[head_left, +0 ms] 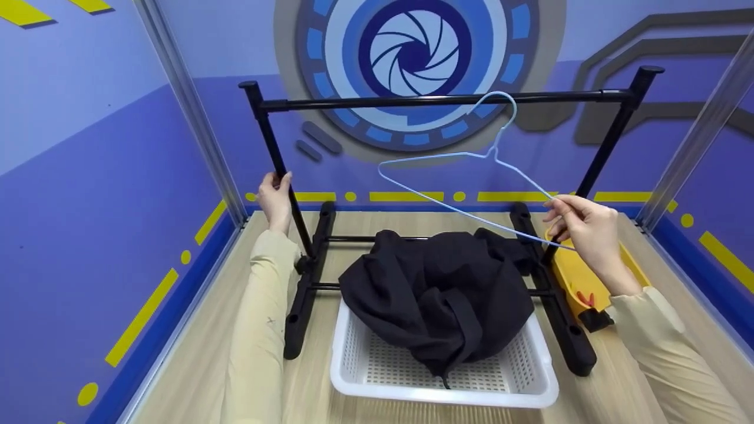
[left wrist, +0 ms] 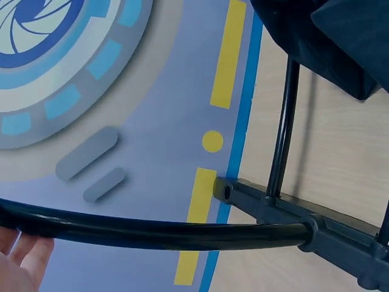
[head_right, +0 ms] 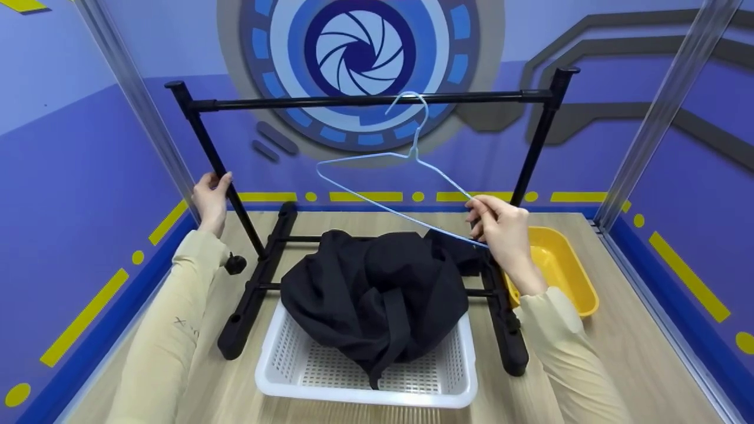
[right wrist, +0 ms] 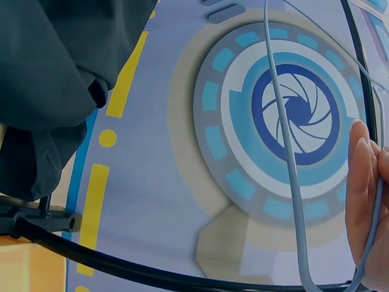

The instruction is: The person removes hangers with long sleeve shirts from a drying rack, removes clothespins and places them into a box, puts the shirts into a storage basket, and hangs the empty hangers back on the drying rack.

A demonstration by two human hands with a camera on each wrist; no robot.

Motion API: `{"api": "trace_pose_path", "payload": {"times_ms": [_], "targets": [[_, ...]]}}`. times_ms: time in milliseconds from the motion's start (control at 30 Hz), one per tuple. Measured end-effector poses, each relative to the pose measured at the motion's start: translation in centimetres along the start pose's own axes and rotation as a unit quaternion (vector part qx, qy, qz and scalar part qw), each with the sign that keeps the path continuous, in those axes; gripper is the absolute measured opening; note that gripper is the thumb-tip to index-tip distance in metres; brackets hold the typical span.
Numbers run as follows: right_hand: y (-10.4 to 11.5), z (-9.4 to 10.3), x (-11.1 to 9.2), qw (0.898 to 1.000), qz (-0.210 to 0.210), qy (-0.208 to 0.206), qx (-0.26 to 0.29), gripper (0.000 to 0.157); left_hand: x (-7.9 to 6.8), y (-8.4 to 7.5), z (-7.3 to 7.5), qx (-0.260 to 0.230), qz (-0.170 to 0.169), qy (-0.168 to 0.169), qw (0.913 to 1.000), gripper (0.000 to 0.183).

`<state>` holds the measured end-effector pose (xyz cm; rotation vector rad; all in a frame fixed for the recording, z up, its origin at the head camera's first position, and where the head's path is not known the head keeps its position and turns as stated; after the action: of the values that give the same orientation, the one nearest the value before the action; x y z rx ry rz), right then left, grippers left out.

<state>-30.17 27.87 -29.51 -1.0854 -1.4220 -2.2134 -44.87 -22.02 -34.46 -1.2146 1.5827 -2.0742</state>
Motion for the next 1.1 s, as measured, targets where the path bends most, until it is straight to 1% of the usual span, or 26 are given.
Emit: {"api": "trace_pose_path", "payload": {"times_ms": [100,267,400,500,600,633,800,867,1000,1100], "targets": [[0.3,-0.3,0.1,1.0,-0.002,0.0,0.003,0.016,-0.1,0.1,0.1,-0.004,0.004,0.008,1.0,0.024],[0.8,-0.8,0.4,1.0,-0.005,0.004,-0.008,0.016,-0.1,0.4,0.2,-0.003,0.014,0.01,0.9998,0.025],[1.0,-1.1,0.6,1.0,-0.024,0.005,-0.001,0.016,-0.1,0.4,0.1,0.004,0.002,0.015,0.9999,0.027],[1.2,-1.3,0.7,0.999,-0.031,0.007,0.011,0.016,-0.1,0.4,0.1,0.003,-0.011,0.016,0.9998,0.026],[1.3,-1.7,0.9,0.999,-0.03,0.013,0.018,0.016,-0.2,0.3,0.0,-0.003,-0.014,0.017,0.9998,0.025],[1.2,-1.8,1.0,0.999,-0.031,0.015,0.021,0.016,-0.2,0.3,0.0,-0.005,-0.013,0.017,0.9998,0.025],[-0.8,-2.7,1.4,0.999,-0.04,0.019,0.022,0.019,-0.2,0.4,-0.1,-0.012,-0.007,0.018,0.9997,0.023],[-1.2,-3.1,1.6,0.999,-0.046,0.021,0.021,0.019,-0.2,0.5,-0.1,-0.011,-0.008,0.017,0.9998,0.022],[0.8,-3.9,1.9,0.998,-0.051,0.031,0.021,0.018,-0.2,0.4,0.0,-0.011,-0.005,0.019,0.9998,0.024],[2.3,-4.5,2.1,0.998,-0.045,0.036,0.032,0.017,-0.2,0.5,0.1,-0.01,-0.001,0.021,0.9997,0.026]]}}
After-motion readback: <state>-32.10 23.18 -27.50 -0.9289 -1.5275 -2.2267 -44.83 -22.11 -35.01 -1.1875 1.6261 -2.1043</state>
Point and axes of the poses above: each hand's wrist, its own x-axis towards the middle knuckle, its own z-axis out of the back of the hand, y = z × x, the point moved 4 cm from there along x, towards the middle knuckle, and after that the axes turned 10 degrees about -y, right-handed, at the moved point
